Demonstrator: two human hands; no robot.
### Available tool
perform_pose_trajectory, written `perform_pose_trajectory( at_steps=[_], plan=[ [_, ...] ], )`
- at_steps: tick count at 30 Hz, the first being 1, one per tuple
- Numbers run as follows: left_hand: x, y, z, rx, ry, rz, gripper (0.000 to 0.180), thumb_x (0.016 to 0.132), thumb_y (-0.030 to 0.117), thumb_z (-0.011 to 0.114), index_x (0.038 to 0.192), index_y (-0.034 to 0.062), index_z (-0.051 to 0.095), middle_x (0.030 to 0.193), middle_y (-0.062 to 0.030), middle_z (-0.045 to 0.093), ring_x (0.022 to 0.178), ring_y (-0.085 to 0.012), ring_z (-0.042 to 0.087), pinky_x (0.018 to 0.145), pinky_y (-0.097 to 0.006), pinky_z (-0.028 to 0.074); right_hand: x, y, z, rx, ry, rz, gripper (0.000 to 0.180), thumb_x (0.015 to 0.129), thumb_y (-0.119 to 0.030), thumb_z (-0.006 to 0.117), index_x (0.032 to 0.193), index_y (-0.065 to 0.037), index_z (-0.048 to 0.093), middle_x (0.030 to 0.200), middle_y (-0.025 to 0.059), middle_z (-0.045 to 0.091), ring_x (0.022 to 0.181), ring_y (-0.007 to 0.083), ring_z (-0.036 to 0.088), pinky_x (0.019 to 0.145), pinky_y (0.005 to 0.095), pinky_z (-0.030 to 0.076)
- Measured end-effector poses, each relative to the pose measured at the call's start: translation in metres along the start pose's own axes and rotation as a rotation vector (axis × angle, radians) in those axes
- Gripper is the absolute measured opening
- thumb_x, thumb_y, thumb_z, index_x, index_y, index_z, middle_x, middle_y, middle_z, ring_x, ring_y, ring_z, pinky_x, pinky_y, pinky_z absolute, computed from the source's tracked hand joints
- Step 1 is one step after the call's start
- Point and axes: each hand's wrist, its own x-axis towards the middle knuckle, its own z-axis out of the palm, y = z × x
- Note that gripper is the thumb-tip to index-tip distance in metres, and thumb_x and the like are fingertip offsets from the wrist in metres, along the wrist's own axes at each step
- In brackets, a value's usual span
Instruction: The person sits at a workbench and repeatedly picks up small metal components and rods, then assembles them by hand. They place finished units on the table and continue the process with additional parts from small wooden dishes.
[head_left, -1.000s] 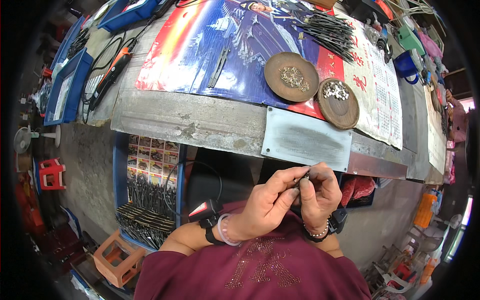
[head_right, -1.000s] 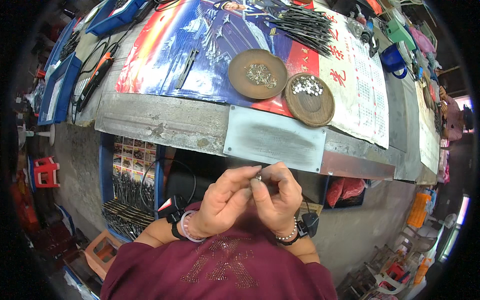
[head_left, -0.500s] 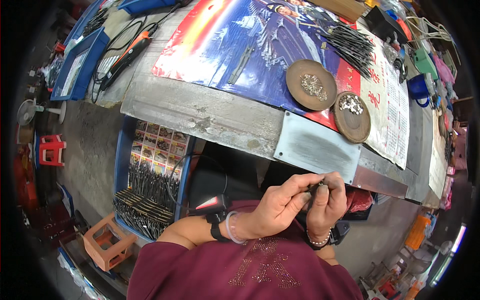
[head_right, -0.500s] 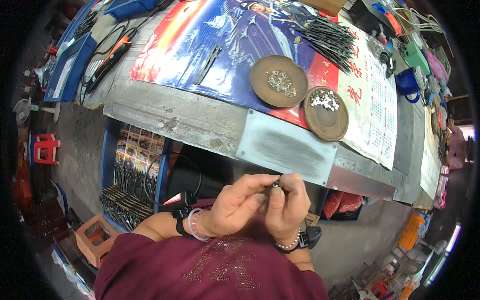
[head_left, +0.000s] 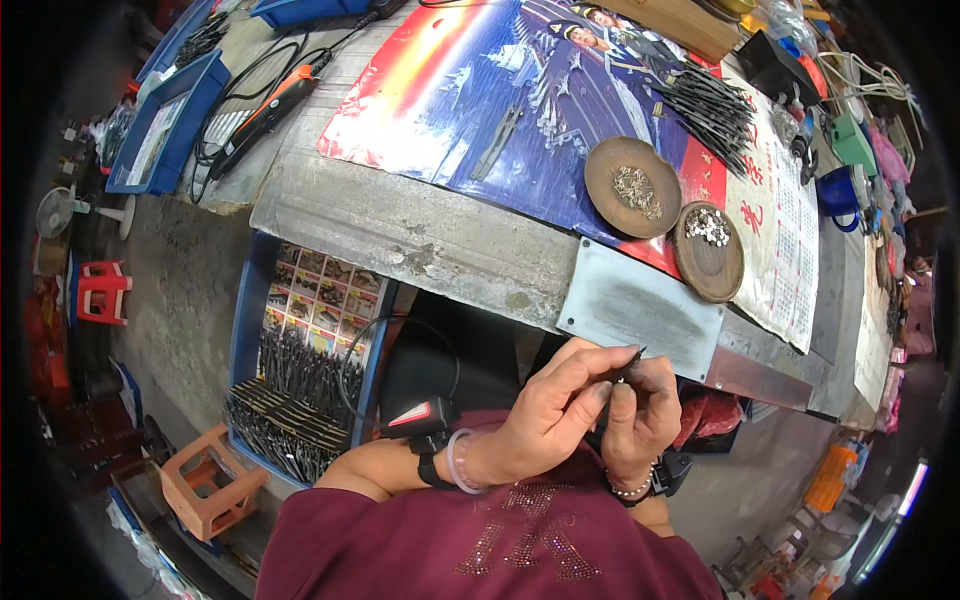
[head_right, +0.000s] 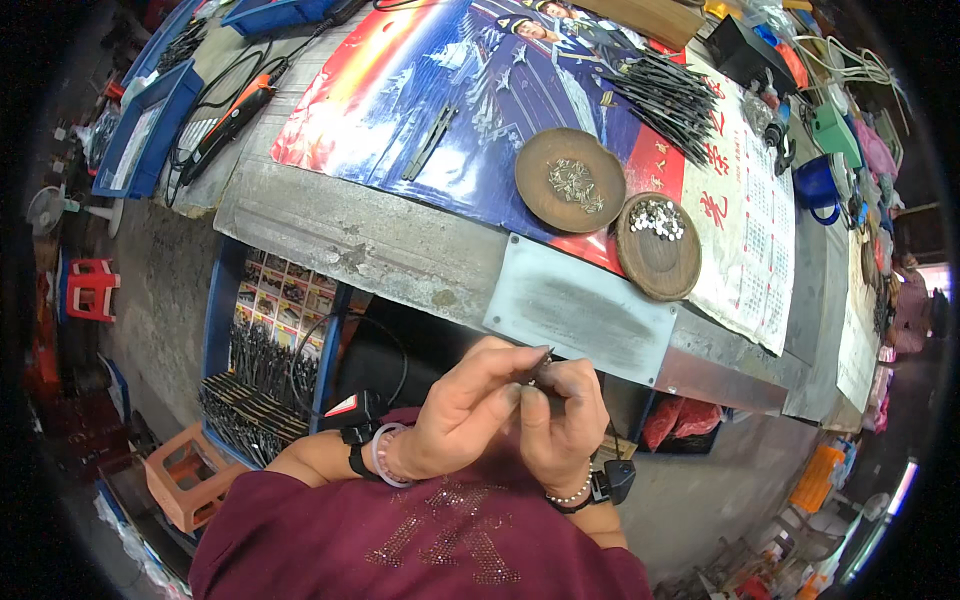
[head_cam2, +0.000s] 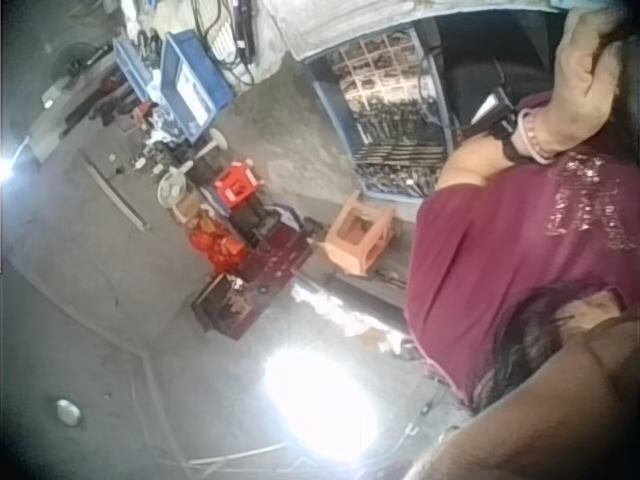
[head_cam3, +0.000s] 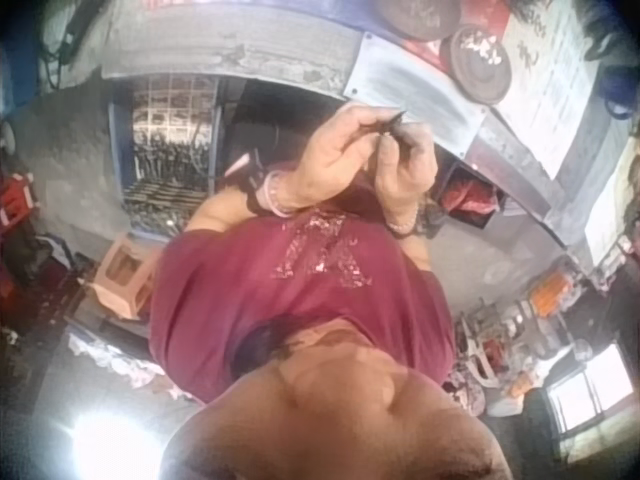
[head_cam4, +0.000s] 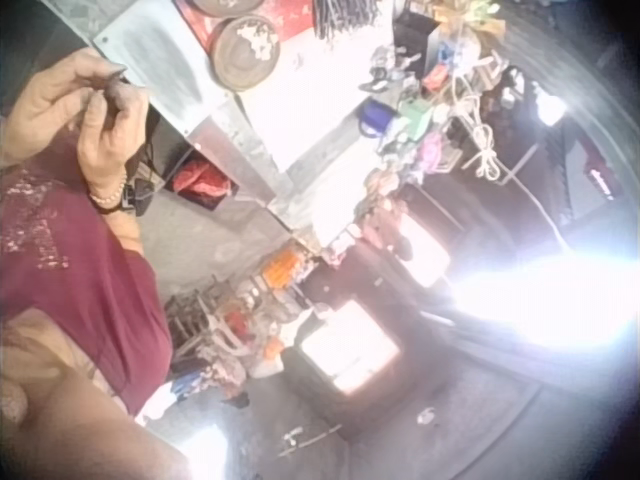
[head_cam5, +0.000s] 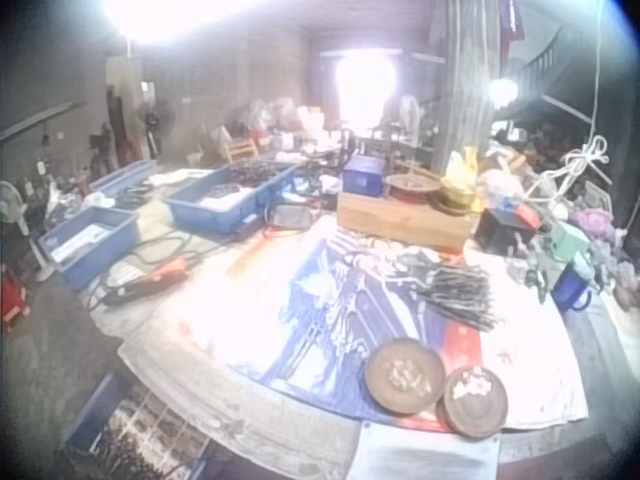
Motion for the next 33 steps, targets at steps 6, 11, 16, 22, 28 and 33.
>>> perform_pose_trajectory(
  at_steps=[6, 11, 16, 22, 28, 33],
  plan=[
    [0.002, -0.003, -0.002, 0.128, 0.001, 0.072, 0.038, 0.093, -0.006, 0.039, 0.13, -0.0018, 0.05, 0.105, -0.0056, 0.05, 0.079, -0.0068, 0.051, 0.069, -0.018, 0.042, -0.005, -0.003, 0.017, -0.208, 0.097, -0.035, 0.013, 0.089, -0.01, 0.058, 0.089, 0.0, 0.051, 0.076, 0.0138, 0.053, 0.063, 0.0284, 0.053, 0.057, 0.0354, 0.045],
    [0.001, -0.006, 0.0, 0.083, 0.025, 0.023, 0.033, 0.095, 0.0, 0.044, 0.127, -0.0026, 0.052, 0.103, -0.0073, 0.051, 0.087, -0.0131, 0.053, 0.078, -0.023, 0.044, -0.001, -0.007, 0.021, -0.217, 0.118, 0.03, 0.01, 0.091, -0.008, 0.053, 0.089, 0.001, 0.052, 0.074, 0.013, 0.053, 0.06, 0.0241, 0.051, 0.054, 0.034, 0.043],
    [0.005, 0.01, -0.006, -0.043, 0.015, -0.091, 0.034, 0.095, -0.002, 0.042, 0.128, -0.0038, 0.051, 0.093, -0.0035, 0.048, 0.066, -0.0061, 0.047, 0.06, -0.019, 0.041, 0.008, -0.001, -0.005, 0.284, 0.058, 0.205, 0.026, 0.098, -0.013, 0.042, 0.087, 0.006, 0.055, 0.076, 0.0089, 0.055, 0.06, 0.0142, 0.053, 0.056, 0.0257, 0.043],
    [0.055, 0.029, -0.077, 0.193, 0.221, -0.086, 0.032, 0.095, 0.003, 0.047, 0.125, -0.0072, 0.049, 0.091, -0.0056, 0.053, 0.065, -0.0082, 0.052, 0.059, -0.022, 0.044, 0.018, 0.023, -0.039, 0.066, 0.174, 0.166, 0.017, 0.095, -0.005, 0.041, 0.091, 0.006, 0.054, 0.085, 0.0102, 0.052, 0.067, 0.015, 0.054, 0.064, 0.026, 0.044],
    [0.141, 0.023, -0.141, 0.737, 0.377, 0.062, 0.027, 0.086, 0.0, 0.052, 0.112, -0.004, 0.059, 0.076, -0.005, 0.06, 0.064, -0.0096, 0.054, 0.058, -0.026, 0.044, 0.025, 0.045, -0.042, -0.035, 0.226, 0.141, 0.01, 0.093, -0.001, 0.046, 0.089, 0.004, 0.053, 0.085, 0.0113, 0.054, 0.068, 0.0162, 0.053, 0.063, 0.028, 0.045],
    [0.178, -0.002, -0.158, 1.014, 0.402, 0.081, 0.03, 0.081, 0.003, 0.055, 0.11, -0.0021, 0.059, 0.066, -0.0134, 0.061, 0.058, -0.022, 0.06, 0.058, -0.035, 0.047, 0.024, 0.05, -0.036, -0.185, 0.258, 0.07, 0.004, 0.088, 0.002, 0.051, 0.086, 0.004, 0.053, 0.079, 0.0129, 0.055, 0.07, 0.0232, 0.053, 0.065, 0.0305, 0.045]
  ],
)
